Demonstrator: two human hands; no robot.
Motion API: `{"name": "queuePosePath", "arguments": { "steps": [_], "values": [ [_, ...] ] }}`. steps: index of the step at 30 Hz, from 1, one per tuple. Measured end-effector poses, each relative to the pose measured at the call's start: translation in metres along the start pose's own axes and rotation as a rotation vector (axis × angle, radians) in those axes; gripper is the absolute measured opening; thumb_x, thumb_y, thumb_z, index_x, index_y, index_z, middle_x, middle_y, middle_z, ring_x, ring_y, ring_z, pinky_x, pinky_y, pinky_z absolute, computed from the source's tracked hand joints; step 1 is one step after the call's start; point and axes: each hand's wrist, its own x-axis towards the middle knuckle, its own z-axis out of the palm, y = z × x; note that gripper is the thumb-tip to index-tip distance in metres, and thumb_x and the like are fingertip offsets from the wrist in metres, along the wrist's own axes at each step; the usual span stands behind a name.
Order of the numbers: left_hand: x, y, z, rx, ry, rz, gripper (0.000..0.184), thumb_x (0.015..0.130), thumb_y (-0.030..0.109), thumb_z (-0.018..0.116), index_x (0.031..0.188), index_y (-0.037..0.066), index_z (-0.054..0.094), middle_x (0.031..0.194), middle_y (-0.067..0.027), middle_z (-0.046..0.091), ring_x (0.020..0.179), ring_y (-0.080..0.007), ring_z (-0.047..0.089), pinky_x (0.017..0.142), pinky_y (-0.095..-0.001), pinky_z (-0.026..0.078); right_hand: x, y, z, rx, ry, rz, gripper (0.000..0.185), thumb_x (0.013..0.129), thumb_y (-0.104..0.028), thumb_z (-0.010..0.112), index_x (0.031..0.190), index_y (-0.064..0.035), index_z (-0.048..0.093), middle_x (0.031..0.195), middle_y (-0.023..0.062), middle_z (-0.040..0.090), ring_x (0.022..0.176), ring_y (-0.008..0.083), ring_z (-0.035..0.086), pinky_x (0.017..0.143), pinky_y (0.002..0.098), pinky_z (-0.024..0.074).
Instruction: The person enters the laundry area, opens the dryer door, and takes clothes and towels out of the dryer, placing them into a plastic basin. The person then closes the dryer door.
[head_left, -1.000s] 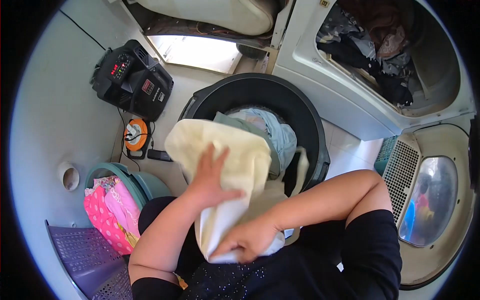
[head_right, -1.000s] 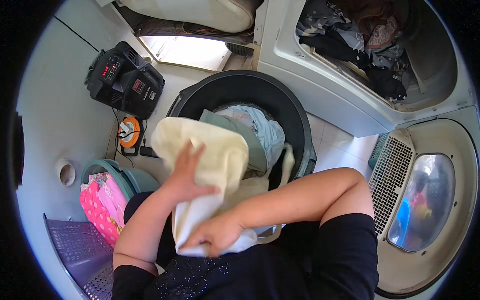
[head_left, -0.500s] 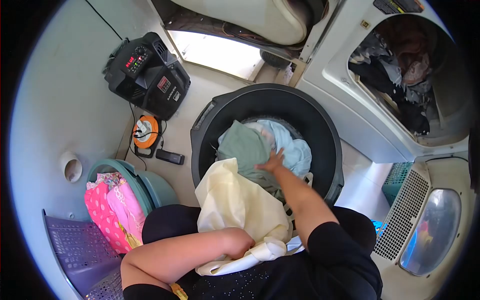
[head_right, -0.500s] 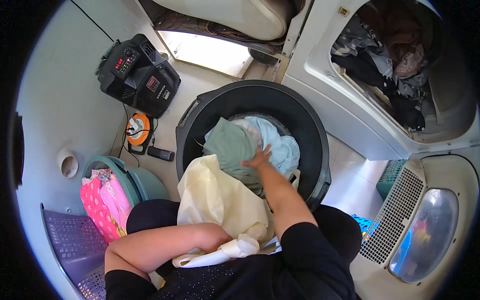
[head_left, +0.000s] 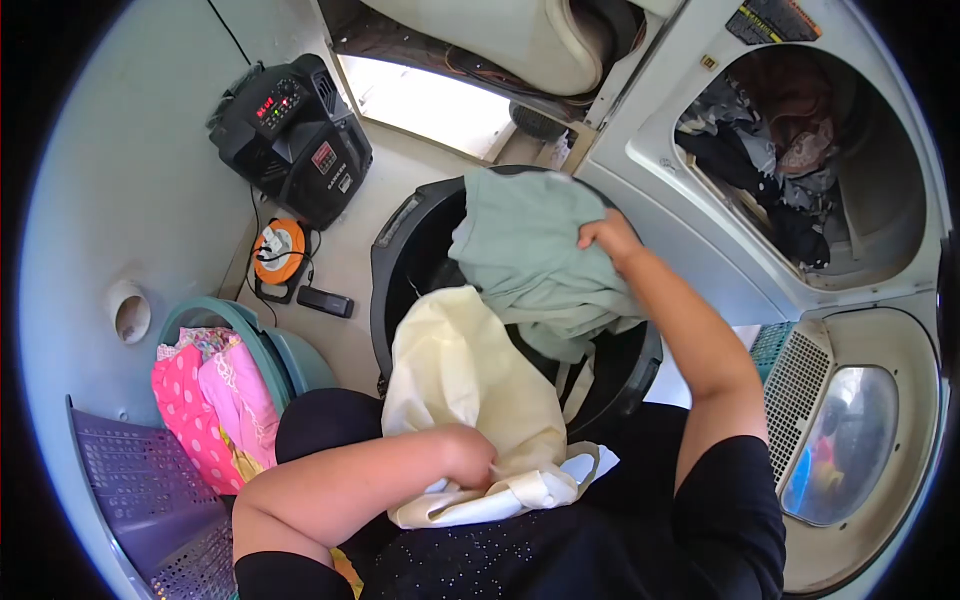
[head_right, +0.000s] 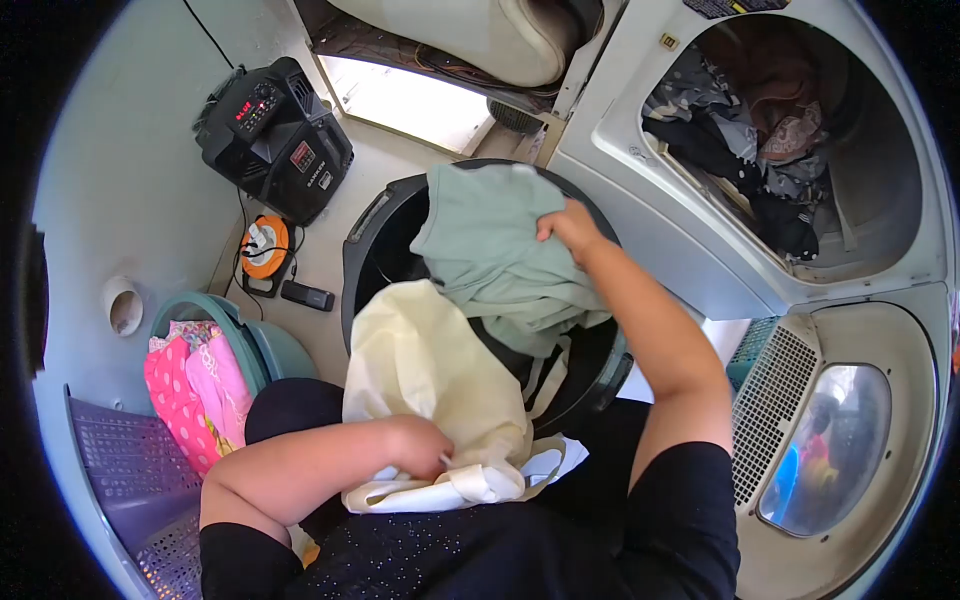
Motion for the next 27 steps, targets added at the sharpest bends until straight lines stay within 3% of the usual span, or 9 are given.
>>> {"name": "queuePosePath", "arguments": {
  "steps": [3,5,7,8,10,15,16,20,27],
  "values": [
    [-0.011,-0.013,-0.032,-0.095,0.262,-0.133,0.059,0.079,0.048,0.05,0.124,0.01,0.047,0.12,-0.0164,0.051,0.104,-0.0309,0.052,0.086,-0.0372,0.043,-0.053,-0.036,0.006,-0.09,0.1,-0.201,0.035,0.052,0.002,0.055,0.086,0.0042,0.058,0.071,0.0109,0.059,0.059,0.0228,0.052,0.059,0.0296,0.046],
    [-0.01,-0.018,-0.05,-0.773,0.816,-0.057,0.074,0.077,0.059,0.048,0.131,0.01,0.038,0.128,-0.0202,0.042,0.113,-0.0308,0.046,0.094,-0.0377,0.038,-0.097,-0.051,0.018,-0.169,0.193,-0.404,0.039,0.053,0.001,0.058,0.092,0.0032,0.057,0.074,0.0096,0.06,0.064,0.021,0.054,0.063,0.0285,0.0463],
    [0.009,-0.043,-0.074,-1.888,0.858,0.183,0.084,0.075,0.062,0.051,0.135,0.007,0.03,0.134,-0.0219,0.034,0.117,-0.0308,0.043,0.098,-0.038,0.034,-0.142,-0.063,0.034,-0.24,0.283,-0.611,0.044,0.054,-0.001,0.061,0.098,0.0022,0.056,0.078,0.0084,0.06,0.069,0.0193,0.055,0.067,0.0274,0.0466],
    [-0.026,-0.012,-0.097,-2.259,0.99,0.243,0.08,0.077,0.055,0.056,0.133,0.002,0.032,0.131,-0.0205,0.038,0.114,-0.0295,0.045,0.097,-0.0375,0.036,-0.168,-0.066,0.045,-0.405,0.219,-0.639,0.052,0.058,-0.005,0.066,0.108,0.0012,0.053,0.095,0.0118,0.06,0.083,0.0209,0.055,0.078,0.0311,0.0444],
    [-0.026,-0.026,-0.102,-2.002,0.764,1.037,0.068,0.083,0.046,0.052,0.13,0.0,0.035,0.125,-0.0202,0.044,0.111,-0.0293,0.048,0.094,-0.0359,0.039,-0.202,-0.061,0.057,-0.606,-0.147,-0.856,0.058,0.061,-0.01,0.07,0.115,0.0005,0.05,0.107,0.0133,0.057,0.093,0.0216,0.053,0.086,0.0339,0.0412],
    [-0.055,0.002,-0.108,-1.713,1.008,1.343,0.071,0.082,0.047,0.051,0.135,0.009,0.026,0.13,-0.0178,0.041,0.116,-0.0286,0.044,0.094,-0.0409,0.038,-0.21,-0.092,0.066,-0.417,0.377,-1.012,0.062,0.063,-0.013,0.073,0.118,-0.0002,0.048,0.111,0.0132,0.055,0.102,0.0229,0.051,0.091,0.0352,0.0383],
    [-0.055,0.006,-0.109,-1.707,1.003,1.346,0.071,0.082,0.047,0.051,0.135,0.009,0.026,0.13,-0.0178,0.041,0.116,-0.0286,0.044,0.094,-0.0409,0.038,-0.209,-0.086,0.065,-0.417,0.384,-1.016,0.062,0.063,-0.013,0.073,0.118,-0.0002,0.048,0.111,0.0132,0.055,0.102,0.0229,0.051,0.091,0.0352,0.0383],
    [-0.079,-0.014,-0.061,-1.75,1.035,1.211,0.067,0.082,0.045,0.051,0.133,0.008,0.029,0.127,-0.0169,0.042,0.113,-0.028,0.045,0.093,-0.0403,0.039,-0.175,-0.027,0.068,-0.174,-0.182,-0.73,0.062,0.066,-0.02,0.072,0.12,-0.0007,0.048,0.114,0.0146,0.054,0.107,0.0247,0.051,0.094,0.034,0.0375],
    [-0.068,0.014,-0.115,-1.823,1.081,1.004,0.06,0.082,0.042,0.052,0.128,0.008,0.034,0.12,-0.0153,0.046,0.107,-0.0268,0.047,0.091,-0.0393,0.04,-0.154,-0.037,0.027,-0.292,-0.083,-0.795,0.066,0.066,-0.017,0.069,0.124,-0.0005,0.041,0.12,0.0163,0.049,0.108,0.026,0.05,0.094,0.0336,0.0381]
  ]
}}
